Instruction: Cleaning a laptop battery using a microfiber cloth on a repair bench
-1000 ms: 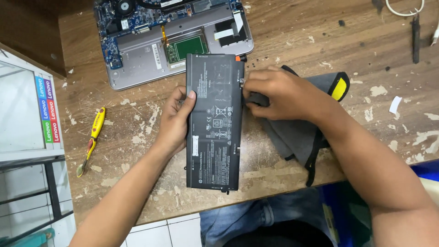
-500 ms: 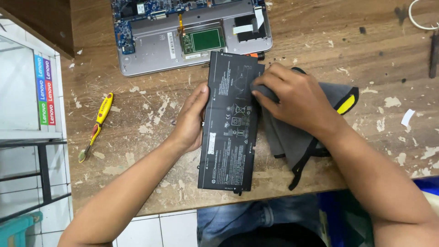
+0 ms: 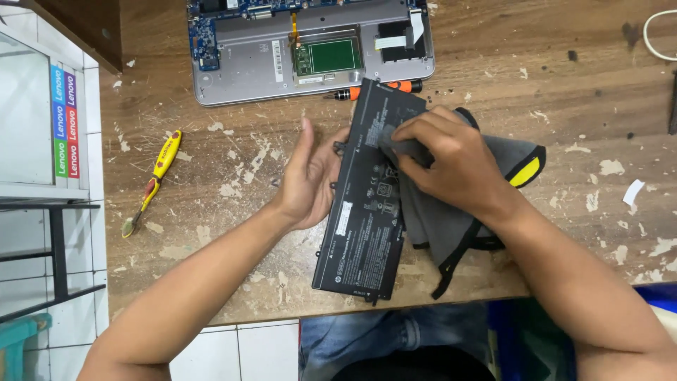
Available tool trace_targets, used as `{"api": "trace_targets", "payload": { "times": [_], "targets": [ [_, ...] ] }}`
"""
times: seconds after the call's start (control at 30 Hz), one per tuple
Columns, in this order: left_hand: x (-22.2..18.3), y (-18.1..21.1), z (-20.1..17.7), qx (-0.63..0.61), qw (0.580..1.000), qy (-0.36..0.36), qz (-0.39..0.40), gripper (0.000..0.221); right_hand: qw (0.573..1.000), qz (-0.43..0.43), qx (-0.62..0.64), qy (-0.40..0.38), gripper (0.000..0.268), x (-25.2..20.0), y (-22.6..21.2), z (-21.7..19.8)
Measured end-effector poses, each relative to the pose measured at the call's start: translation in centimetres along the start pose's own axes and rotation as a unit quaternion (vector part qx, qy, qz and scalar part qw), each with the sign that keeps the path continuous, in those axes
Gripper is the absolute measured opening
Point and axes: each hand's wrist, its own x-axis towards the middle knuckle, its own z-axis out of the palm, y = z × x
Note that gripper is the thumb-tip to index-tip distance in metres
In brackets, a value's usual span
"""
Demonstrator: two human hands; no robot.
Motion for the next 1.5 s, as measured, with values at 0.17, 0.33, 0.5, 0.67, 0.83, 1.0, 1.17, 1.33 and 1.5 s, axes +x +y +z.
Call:
{"api": "trace_targets", "payload": {
  "times": [0.17,0.33,0.5,0.67,0.83,1.0,1.17,1.33,1.5],
  "targets": [
    [0.7,-2.1,-3.0,-0.005,1.0,-0.023,-0.009,0.108,0.998,-0.019,0.056,0.004,0.025,0.3,-2.6,1.6],
    [1.7,-2.6,-3.7,0.014,0.999,-0.044,0.001,0.112,0.999,-0.036,0.034,0.015,0.027,0.8,-1.7,2.1],
    [1.6,-3.5,-5.5,0.046,0.998,-0.023,-0.035,0.111,0.998,-0.052,0.039,0.026,0.025,1.1,-3.4,2.6],
    [1.3,-2.3,-3.7,0.038,0.999,-0.019,-0.032,0.11,0.997,-0.04,0.058,0.009,0.023,1.2,-2.5,2.5],
    [1.2,-1.8,-3.1,0.06,0.997,-0.022,-0.037,0.112,0.999,-0.03,0.01,0.042,0.024,1.4,-2.2,2.6],
    [2.2,-3.2,-5.0,0.03,0.999,-0.014,-0.04,0.11,0.997,-0.047,0.058,0.011,0.024,1.7,-3.2,2.6],
    [2.0,-2.7,-4.7,0.037,0.998,-0.021,-0.039,0.111,0.998,-0.028,-0.012,0.053,0.017,1.2,0.9,2.7],
    [1.1,-1.0,-2.8,0.091,0.995,-0.031,-0.039,0.115,0.998,-0.042,0.055,0.006,0.026,1.7,-2.3,2.2],
    [1.8,-2.2,-4.6,0.074,0.996,-0.031,-0.041,0.117,0.998,-0.027,-0.015,0.047,0.024,1.7,1.5,1.6]
  ]
}}
